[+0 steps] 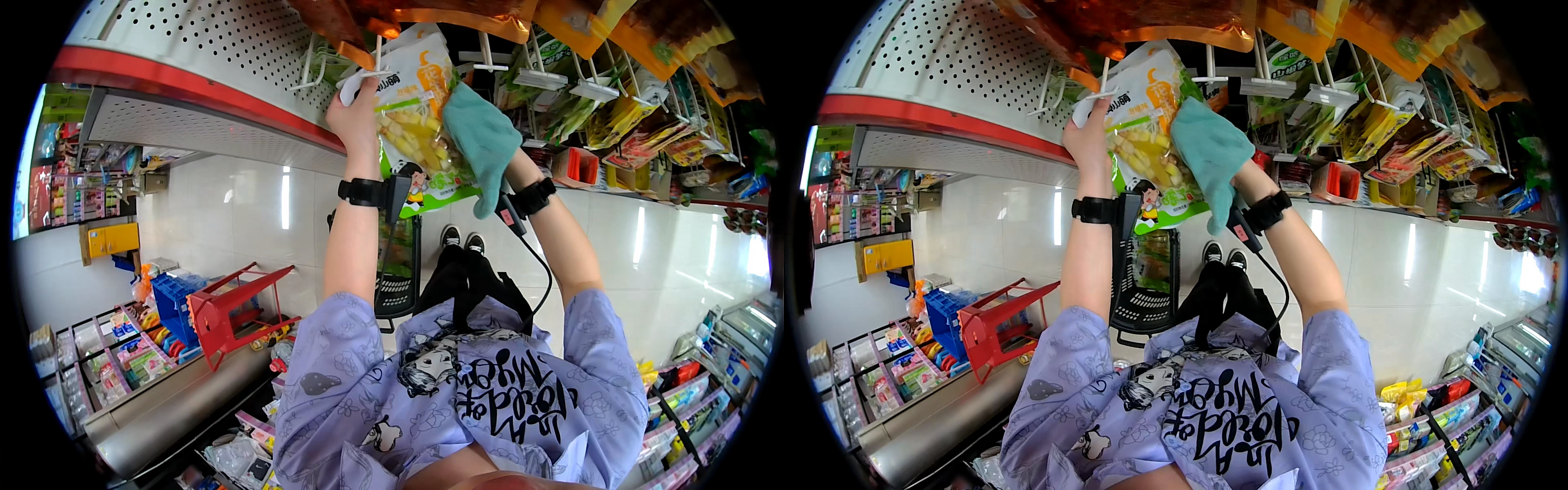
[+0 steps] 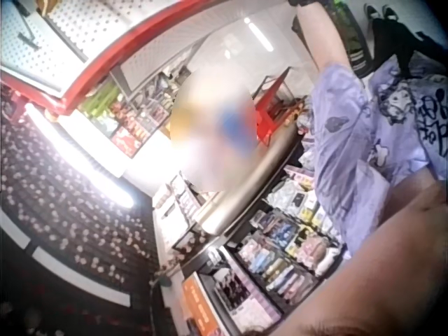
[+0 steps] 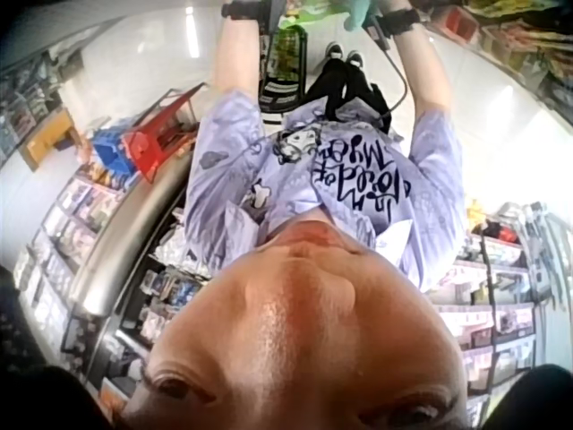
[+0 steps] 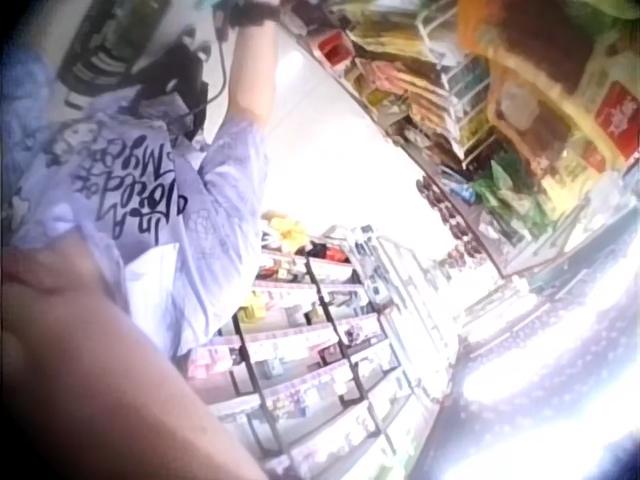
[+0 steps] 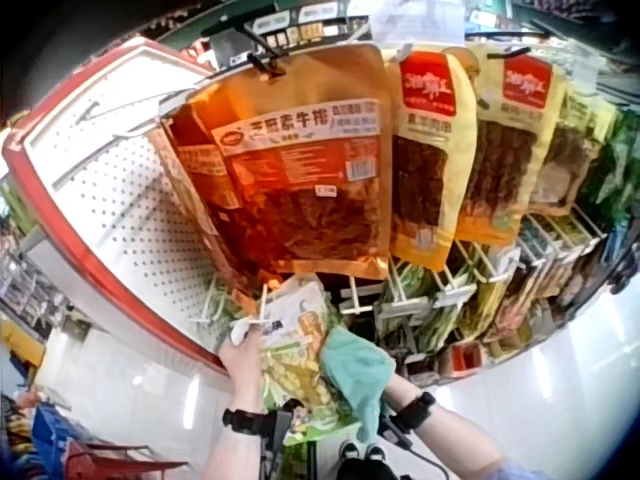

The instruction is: The person wipes the metal shelf hooks and surrounding area with a green cloth. They then pick up packaged food items from a basket, wipe them with the cloth, and hang them on the shelf hooks.

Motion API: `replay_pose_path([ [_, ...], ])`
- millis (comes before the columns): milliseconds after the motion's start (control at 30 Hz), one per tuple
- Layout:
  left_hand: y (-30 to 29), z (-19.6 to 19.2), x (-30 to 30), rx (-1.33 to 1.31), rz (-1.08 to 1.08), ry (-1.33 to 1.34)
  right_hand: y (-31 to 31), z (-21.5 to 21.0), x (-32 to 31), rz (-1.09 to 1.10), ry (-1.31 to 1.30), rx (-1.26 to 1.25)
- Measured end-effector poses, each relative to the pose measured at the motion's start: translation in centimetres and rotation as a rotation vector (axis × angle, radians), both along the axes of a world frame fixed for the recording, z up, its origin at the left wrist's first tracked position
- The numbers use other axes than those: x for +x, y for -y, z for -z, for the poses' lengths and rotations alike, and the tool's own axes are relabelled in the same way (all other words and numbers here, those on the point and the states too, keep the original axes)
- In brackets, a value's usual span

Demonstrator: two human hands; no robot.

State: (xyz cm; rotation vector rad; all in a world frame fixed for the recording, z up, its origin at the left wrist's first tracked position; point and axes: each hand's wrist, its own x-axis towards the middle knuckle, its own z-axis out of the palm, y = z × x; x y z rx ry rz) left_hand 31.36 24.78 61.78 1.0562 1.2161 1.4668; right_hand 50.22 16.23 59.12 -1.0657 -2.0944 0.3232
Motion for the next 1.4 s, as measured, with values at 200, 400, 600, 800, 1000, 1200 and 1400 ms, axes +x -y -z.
replay_pose_path([
  [200,-1.4,0.9,0.2,0.047,0.057,-0.108,0.8,6.7,1.5,0.106,-0.31,-0.146],
  [400,-1.4,1.0,-0.5,0.052,0.043,-0.147,10.2,5.3,4.4,0.216,-0.934,-0.729],
  [600,-1.1,1.6,-0.9,0.134,0.109,-0.076,18.5,3.8,5.3,0.293,-1.318,-0.981],
  [800,1.1,1.7,-2.0,0.138,0.14,-0.016,22.6,5.5,3.1,0.185,-1.173,-0.906],
  [1000,4.3,7.1,-8.2,0.053,0.043,-0.149,28.0,7.0,-0.3,0.254,-1.273,-1.04],
  [1200,14.5,14.5,-21.5,-0.29,0.28,-0.346,30.7,7.1,-7.3,0.324,-0.859,-0.929],
  [1400,22.9,20.1,-33.0,-0.635,0.386,-0.46,33.1,5.8,-15.0,0.401,-1.434,-1.083],
])
